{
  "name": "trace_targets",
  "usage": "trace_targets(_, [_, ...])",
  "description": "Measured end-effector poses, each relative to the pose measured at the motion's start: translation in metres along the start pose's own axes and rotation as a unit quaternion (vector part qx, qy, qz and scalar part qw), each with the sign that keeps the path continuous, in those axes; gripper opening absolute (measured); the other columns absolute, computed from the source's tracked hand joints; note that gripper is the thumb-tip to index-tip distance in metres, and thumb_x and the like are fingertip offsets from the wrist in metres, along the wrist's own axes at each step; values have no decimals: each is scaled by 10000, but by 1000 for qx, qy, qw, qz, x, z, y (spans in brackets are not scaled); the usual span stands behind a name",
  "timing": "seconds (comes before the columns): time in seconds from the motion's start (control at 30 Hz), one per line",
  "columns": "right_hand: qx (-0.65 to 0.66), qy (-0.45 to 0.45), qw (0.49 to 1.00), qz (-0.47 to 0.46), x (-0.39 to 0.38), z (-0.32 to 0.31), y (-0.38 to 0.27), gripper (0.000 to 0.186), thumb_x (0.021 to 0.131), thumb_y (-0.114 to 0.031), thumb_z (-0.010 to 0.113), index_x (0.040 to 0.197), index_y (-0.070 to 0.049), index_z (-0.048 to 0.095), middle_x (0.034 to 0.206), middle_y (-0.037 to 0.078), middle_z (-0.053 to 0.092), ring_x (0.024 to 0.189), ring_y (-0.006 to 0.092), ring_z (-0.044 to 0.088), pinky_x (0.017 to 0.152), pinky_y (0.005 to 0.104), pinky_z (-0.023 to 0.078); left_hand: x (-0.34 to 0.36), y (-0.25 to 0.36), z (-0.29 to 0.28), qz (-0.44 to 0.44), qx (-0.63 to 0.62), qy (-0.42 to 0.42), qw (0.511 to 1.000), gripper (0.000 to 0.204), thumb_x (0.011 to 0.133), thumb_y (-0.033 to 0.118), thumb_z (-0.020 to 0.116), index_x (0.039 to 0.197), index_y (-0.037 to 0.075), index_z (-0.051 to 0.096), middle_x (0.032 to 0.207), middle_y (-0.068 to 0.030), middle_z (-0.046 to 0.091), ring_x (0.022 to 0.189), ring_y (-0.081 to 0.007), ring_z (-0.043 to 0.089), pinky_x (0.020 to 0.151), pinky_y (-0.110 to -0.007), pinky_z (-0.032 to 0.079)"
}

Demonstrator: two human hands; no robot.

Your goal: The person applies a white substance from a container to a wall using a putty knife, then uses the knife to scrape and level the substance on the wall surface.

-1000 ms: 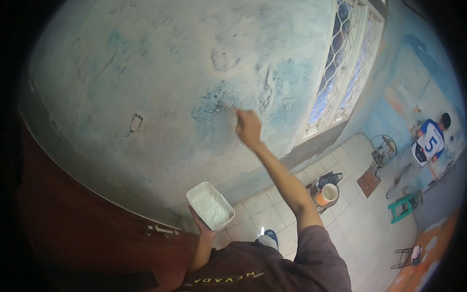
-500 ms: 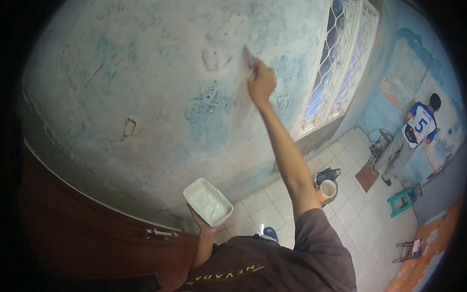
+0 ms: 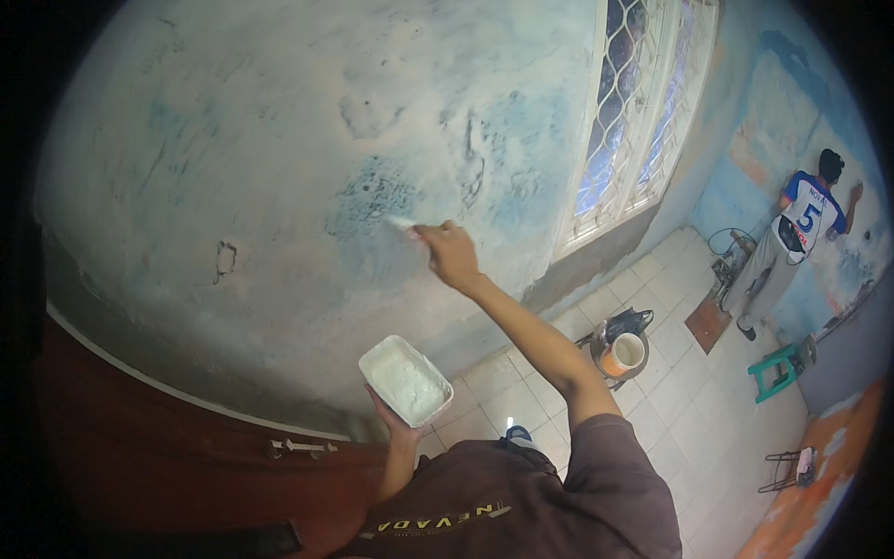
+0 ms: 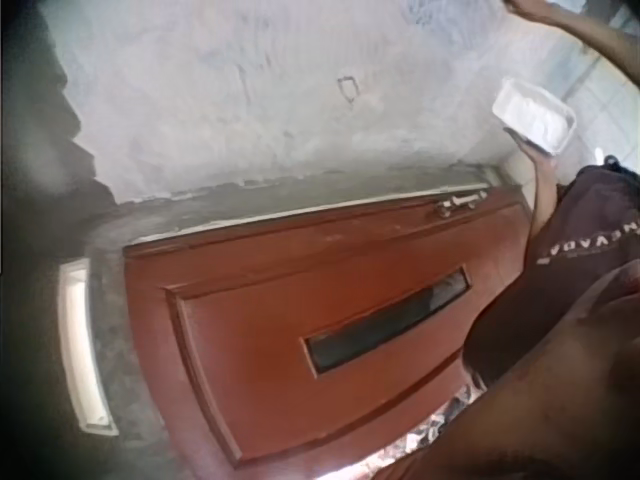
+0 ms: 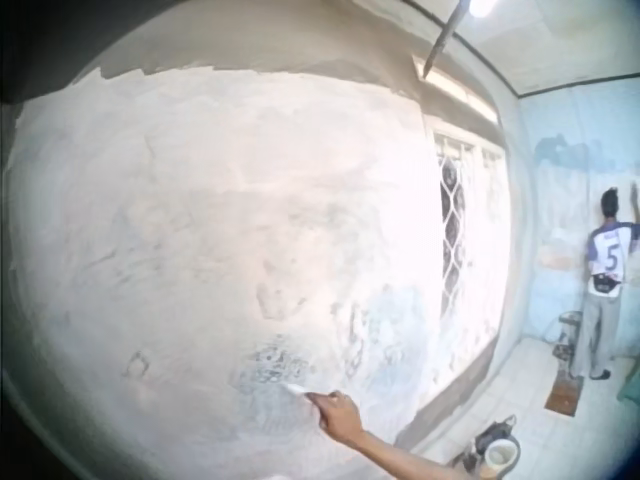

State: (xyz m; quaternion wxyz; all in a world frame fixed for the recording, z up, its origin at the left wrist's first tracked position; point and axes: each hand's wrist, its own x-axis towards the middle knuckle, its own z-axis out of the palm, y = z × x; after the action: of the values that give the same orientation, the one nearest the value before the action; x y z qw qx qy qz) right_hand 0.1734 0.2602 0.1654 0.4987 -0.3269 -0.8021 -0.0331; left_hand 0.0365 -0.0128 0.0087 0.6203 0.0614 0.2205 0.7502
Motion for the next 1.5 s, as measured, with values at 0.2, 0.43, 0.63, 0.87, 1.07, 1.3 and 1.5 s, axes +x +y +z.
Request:
trace_targets(0.2, [-93,256,955,121,89,-99,111,297,953,-58,639,1226,-108,745,935,182,680,898,381,652,781,483,517,1,-18,13,18,-32,-7,999,829,1034,773,374,1620,188,413,1580,-89,523,1383,-364,575,1124,-603,503])
trace_targets(0.43, [-118,250,955,109,168,-126,113,384,904,-26,615,1251,-123,748,972,158,716,932,355,650,801,472,532,12,-39,29,37,-19,18,999,792,1050,743,386,1605,181,433,1543,-86,563,1356,-350,597,1116,-587,513])
trace_targets(0.63, [-134,162,976,-52,80,-37,50,667,736,24,655,1391,-106,676,1298,73,704,1015,312,636,811,411,521,8,-44,47,41,-25,30,998,772,1059,730,378,1600,183,444,1540,-86,568,1357,-347,598,1122,-567,514])
trace_targets(0.87, [-82,-95,983,-131,-27,9,42,484,811,-24,673,1284,-120,690,1232,76,721,1003,272,613,757,407,458,11,-54,40,41,-24,11,999,768,1063,726,374,1605,185,440,1564,-86,552,1380,-359,582,1141,-581,494])
trace_targets(1.07, [26,34,998,34,0,-46,86,355,848,3,678,1173,-128,737,984,146,706,885,363,633,732,475,489,8,-66,29,54,-54,14,997,767,1063,721,379,1604,181,441,1563,-81,558,1388,-366,574,1154,-603,477])
trace_targets(1.3, [-63,224,973,7,193,-224,131,277,977,-84,647,1227,-120,762,897,195,661,846,401,666,748,499,525,19,-91,55,55,-55,-1,997,772,1054,735,389,1597,189,444,1532,-86,577,1353,-352,603,1104,-589,525])
trace_targets(1.5, [-136,227,962,-72,323,-290,120,271,987,-141,618,1214,-150,767,918,177,723,855,393,671,754,504,544,37,-106,81,59,-27,-14,998,787,1049,756,366,1588,187,448,1527,-85,571,1334,-341,615,1082,-569,542])
